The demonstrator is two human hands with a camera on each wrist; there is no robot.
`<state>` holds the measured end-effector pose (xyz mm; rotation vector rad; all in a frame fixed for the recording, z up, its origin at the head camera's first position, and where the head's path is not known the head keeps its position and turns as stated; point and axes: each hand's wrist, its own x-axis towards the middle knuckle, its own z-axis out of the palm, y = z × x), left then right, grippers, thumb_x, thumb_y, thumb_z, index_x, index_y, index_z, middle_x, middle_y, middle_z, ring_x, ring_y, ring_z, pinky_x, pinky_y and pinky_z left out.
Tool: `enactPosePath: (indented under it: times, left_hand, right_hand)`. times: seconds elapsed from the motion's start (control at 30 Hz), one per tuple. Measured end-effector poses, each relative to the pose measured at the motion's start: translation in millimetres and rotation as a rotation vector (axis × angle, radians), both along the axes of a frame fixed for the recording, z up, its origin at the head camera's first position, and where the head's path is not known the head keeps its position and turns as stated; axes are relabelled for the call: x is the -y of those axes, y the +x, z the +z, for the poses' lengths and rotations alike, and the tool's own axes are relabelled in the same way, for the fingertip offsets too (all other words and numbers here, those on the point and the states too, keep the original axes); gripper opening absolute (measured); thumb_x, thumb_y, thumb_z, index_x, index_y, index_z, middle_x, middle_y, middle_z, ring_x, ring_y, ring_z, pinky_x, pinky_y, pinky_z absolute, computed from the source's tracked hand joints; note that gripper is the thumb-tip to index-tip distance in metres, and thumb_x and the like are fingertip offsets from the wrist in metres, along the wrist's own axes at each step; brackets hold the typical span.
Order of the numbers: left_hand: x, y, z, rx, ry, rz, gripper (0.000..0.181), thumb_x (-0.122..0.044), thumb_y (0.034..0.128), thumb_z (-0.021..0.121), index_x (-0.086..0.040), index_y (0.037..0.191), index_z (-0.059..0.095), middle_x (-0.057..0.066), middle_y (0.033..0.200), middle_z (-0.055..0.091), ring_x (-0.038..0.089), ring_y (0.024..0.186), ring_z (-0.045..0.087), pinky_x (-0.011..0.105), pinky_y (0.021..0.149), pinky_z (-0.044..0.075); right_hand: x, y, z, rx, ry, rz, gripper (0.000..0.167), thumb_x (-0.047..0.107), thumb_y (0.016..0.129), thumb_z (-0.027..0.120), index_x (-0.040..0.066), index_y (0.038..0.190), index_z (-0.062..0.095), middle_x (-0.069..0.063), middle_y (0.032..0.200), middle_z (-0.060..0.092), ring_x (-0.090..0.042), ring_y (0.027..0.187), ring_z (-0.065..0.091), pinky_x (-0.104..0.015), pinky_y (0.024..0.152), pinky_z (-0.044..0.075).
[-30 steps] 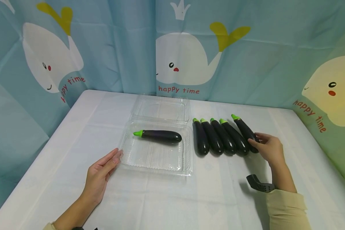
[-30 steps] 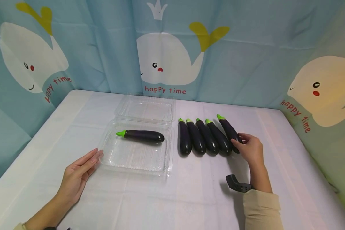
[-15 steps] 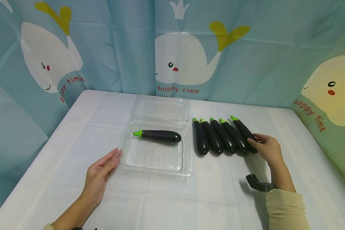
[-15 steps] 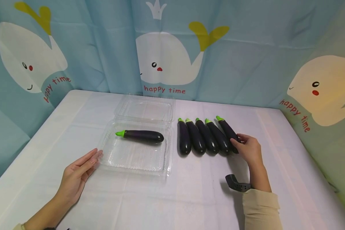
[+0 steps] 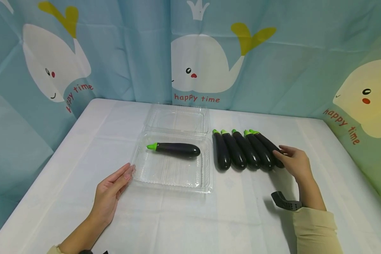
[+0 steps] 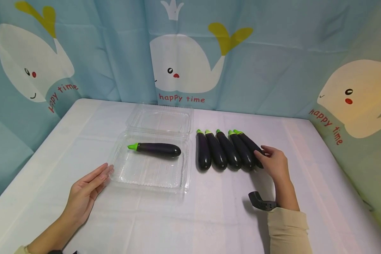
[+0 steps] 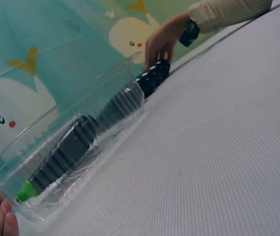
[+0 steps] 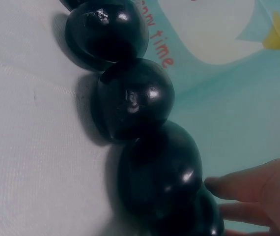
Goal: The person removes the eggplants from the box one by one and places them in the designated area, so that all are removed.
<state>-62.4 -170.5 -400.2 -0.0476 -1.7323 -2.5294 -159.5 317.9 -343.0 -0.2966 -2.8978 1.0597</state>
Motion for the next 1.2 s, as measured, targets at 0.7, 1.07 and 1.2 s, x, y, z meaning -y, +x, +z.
enactPosePath:
  times: [0.7,1.07,1.2]
  left_hand:
    - [-0.3,1.5,-1.2,0.017,-0.002,0.008,0.047,-0.002,0.0927,0.053,0.018,0.13,0.034,0.001,0.118,0.06,0.012,0.112,0.054,0.022,0.092,0.041]
    - [0.0,0.0,2.1,0.03,-0.019,0.009,0.048,-0.004,0.0932,0.052,0.018,0.131,0.033,0.001,0.119,0.06,0.01,0.112,0.054,0.021,0.092,0.041]
    - [0.4,0.3,2.3,0.034,-0.019,0.009,0.048,-0.004,0.0931,0.053,0.017,0.131,0.033,0.001,0.119,0.06,0.01,0.112,0.053,0.021,0.092,0.041]
  right_hand:
    - [51,13.0,53.5,-0.291,0.056,0.104,0.054,0.033,0.089,0.059,-0.001,0.13,0.05,-0.025,0.125,0.05,-0.038,0.114,0.046,-0.053,0.09,0.041]
    - [96,9.5,70.9,-0.369,0.002,0.246,0.051,0.025,0.084,0.068,0.003,0.128,0.053,-0.015,0.125,0.053,-0.03,0.111,0.05,-0.047,0.089,0.044]
    - [112,7.8,69.3,-0.366,-0.007,0.31,0.052,0.022,0.082,0.071,0.001,0.126,0.054,-0.016,0.123,0.053,-0.03,0.11,0.051,-0.046,0.089,0.044]
